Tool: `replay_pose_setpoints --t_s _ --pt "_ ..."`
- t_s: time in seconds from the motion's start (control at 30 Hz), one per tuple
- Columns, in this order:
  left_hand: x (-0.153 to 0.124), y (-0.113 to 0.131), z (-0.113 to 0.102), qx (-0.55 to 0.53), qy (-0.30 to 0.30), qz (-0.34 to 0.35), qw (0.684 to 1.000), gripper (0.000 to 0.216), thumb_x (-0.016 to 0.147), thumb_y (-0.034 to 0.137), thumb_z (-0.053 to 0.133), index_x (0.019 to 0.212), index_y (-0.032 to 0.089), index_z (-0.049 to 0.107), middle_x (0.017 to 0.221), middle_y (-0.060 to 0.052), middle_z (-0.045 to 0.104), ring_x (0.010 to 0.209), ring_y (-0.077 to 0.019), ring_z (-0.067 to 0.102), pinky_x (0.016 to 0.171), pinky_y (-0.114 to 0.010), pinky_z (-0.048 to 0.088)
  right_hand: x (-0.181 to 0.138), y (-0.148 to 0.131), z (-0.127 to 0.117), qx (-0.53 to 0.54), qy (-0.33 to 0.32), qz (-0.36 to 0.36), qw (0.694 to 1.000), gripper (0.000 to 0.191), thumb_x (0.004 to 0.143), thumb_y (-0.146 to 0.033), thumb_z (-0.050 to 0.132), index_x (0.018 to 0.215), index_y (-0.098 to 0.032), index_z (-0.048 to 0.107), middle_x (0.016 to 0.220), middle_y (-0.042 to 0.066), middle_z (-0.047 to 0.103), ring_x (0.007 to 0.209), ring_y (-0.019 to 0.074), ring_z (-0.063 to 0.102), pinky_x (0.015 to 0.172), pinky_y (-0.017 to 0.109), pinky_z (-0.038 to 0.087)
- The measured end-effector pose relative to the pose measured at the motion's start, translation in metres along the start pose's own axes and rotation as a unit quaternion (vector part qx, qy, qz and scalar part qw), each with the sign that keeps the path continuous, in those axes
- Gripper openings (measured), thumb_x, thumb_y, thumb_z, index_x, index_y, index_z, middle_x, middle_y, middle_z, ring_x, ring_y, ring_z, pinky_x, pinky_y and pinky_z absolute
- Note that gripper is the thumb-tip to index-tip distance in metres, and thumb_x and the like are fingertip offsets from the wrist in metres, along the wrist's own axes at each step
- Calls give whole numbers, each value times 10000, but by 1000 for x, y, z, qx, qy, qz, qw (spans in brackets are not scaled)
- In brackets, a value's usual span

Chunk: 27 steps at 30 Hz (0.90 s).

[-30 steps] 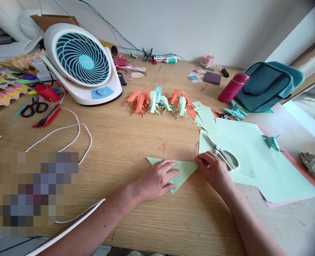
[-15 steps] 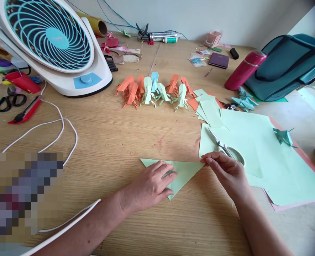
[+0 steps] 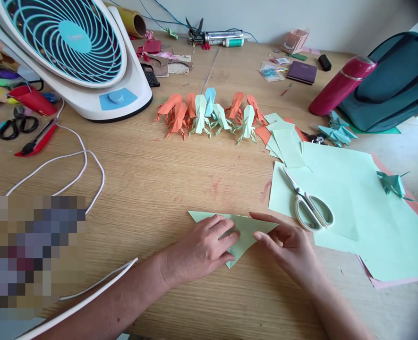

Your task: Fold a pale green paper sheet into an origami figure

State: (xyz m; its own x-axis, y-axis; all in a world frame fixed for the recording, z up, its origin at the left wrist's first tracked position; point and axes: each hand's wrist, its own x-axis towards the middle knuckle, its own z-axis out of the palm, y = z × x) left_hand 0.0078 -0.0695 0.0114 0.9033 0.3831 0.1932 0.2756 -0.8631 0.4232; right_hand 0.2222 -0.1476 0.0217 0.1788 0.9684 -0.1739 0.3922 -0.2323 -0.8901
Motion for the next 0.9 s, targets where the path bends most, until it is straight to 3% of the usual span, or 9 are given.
replay_pose_setpoints --t_s 0.07,0.13,0.27,0.43,0.63,0.9 --pt "0 -1 0 -6 9 14 1000 282 910 274 606 1151 130 587 1131 -114 620 1054 -248 565 946 -395 519 -1 2 8 -59 27 8 998 434 842 -491 655 1109 -154 721 437 -60 486 380 102 411 362 218 318" --pt "0 -3 1 -12 26 29 999 218 938 213 556 1131 117 589 1117 -117 631 1054 -229 575 936 -371 531 -1 4 14 -104 51 3 993 366 860 -436 634 1047 -141 742 417 -76 402 374 84 327 362 223 247" --pt "0 -8 0 5 52 31 998 213 955 86 470 1122 115 599 1121 -111 645 1069 -207 579 932 -353 538 -1 4 17 -145 71 -18 987 292 866 -356 613 1030 -157 751 456 -63 429 411 90 339 398 233 273" --pt "0 -13 -4 40 50 -4 998 238 938 192 567 1153 94 593 1154 -115 644 1067 -222 569 921 -375 549 0 6 14 -139 84 -17 987 313 857 -383 620 1054 -169 734 429 -94 325 401 95 293 401 235 286" --pt "0 -18 -6 72 11 7 997 247 965 99 457 1175 93 588 1149 -104 634 1051 -201 573 949 -355 532 7 10 6 -167 116 -32 979 309 833 -389 646 1025 -157 716 513 -66 449 456 107 369 447 246 341" --pt "3 -15 -8 129 10 13 992 302 960 101 446 1236 86 569 1142 -110 625 1011 -210 578 909 -350 551 9 7 5 -187 106 -21 977 309 834 -383 644 1067 -186 692 497 -88 412 443 106 380 452 240 348"
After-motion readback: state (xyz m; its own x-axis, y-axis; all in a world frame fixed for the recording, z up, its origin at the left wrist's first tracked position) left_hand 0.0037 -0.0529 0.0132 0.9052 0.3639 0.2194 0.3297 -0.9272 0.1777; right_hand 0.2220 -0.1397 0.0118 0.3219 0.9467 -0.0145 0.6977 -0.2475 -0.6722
